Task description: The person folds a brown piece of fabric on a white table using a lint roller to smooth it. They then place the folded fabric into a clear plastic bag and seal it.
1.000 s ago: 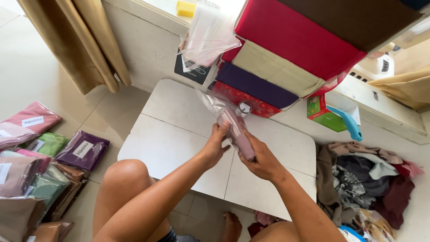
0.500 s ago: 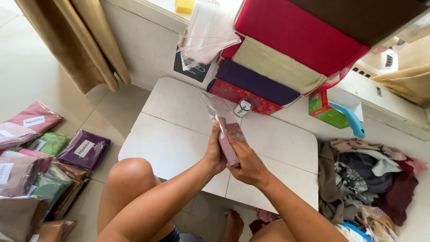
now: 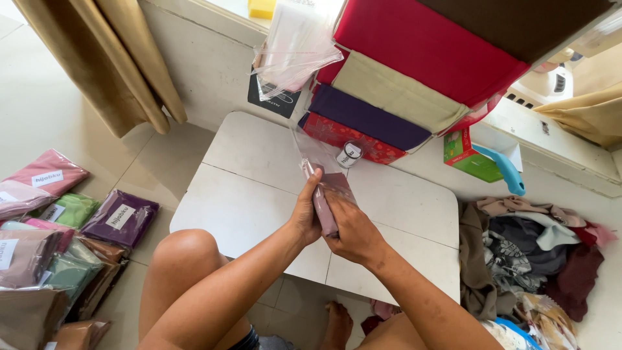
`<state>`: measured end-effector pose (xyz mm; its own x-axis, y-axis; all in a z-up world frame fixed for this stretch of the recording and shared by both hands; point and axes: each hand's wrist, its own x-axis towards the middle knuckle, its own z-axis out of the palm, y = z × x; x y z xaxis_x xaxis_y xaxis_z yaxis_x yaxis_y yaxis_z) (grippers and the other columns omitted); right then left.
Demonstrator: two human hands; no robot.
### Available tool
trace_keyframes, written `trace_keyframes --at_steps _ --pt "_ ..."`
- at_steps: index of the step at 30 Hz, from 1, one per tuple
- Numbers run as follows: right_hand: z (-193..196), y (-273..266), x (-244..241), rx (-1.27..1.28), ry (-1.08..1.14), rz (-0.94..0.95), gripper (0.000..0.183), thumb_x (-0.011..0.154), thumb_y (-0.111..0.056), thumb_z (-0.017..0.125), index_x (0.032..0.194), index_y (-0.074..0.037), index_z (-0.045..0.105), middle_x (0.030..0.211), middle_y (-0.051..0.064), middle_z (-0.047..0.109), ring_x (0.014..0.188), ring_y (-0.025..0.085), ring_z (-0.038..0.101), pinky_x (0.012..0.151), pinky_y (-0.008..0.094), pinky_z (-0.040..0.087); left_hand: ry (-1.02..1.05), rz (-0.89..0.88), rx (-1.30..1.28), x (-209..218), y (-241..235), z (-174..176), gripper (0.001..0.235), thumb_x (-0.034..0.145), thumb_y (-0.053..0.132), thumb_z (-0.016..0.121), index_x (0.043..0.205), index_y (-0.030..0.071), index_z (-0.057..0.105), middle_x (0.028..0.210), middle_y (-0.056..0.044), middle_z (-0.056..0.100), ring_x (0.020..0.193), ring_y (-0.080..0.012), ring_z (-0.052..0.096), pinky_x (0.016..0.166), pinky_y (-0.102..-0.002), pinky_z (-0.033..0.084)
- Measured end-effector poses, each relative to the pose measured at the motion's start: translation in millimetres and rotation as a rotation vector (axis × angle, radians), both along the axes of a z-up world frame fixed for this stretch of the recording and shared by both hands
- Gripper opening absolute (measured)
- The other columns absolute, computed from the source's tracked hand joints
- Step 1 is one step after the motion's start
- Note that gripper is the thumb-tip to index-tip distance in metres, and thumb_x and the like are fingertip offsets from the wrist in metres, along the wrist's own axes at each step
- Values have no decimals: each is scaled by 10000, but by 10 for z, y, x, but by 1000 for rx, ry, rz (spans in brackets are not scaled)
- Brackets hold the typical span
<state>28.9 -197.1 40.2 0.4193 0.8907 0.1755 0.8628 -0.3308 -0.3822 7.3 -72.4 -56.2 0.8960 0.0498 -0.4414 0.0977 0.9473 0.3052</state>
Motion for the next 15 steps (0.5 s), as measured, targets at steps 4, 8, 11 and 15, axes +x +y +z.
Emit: trace_keyframes --at_steps 4,8,11,15 --pt "-140 -32 68 -14 4 6 712 797 -230 655 1439 24 481 1296 204 624 1248 362 603 1144 441 404 16 24 -21 -66 -27 137 952 781 692 719 1457 45 542 1367 -190 619 1248 -298 613 1074 -419 495" --pt "-63 -67 85 -27 -190 2 939 697 -375 788 1500 -17 458 1377 195 590 1304 362 559 1164 459 372 -29 107 -79 -161 20 530 875 778 667 697 1381 41 598 1303 -192 654 1195 -297 632 1057 -428 504" --pt "62 -68 74 -18 -299 -38 1077 643 -557 824 1520 -53 456 1435 168 561 1341 347 518 1184 458 347 -96 120 -146 -193 52 631 835 794 658 665 1332 21 629 1311 -210 662 1214 -330 637 1088 -459 488" --pt "116 -54 33 -56 -310 -28 1054 633 -621 843 1456 -54 508 1365 190 588 1304 402 525 1158 511 368 -144 96 -167 -110 28 460 851 799 660 633 1377 37 617 1370 -213 643 1257 -360 622 1116 -506 465"
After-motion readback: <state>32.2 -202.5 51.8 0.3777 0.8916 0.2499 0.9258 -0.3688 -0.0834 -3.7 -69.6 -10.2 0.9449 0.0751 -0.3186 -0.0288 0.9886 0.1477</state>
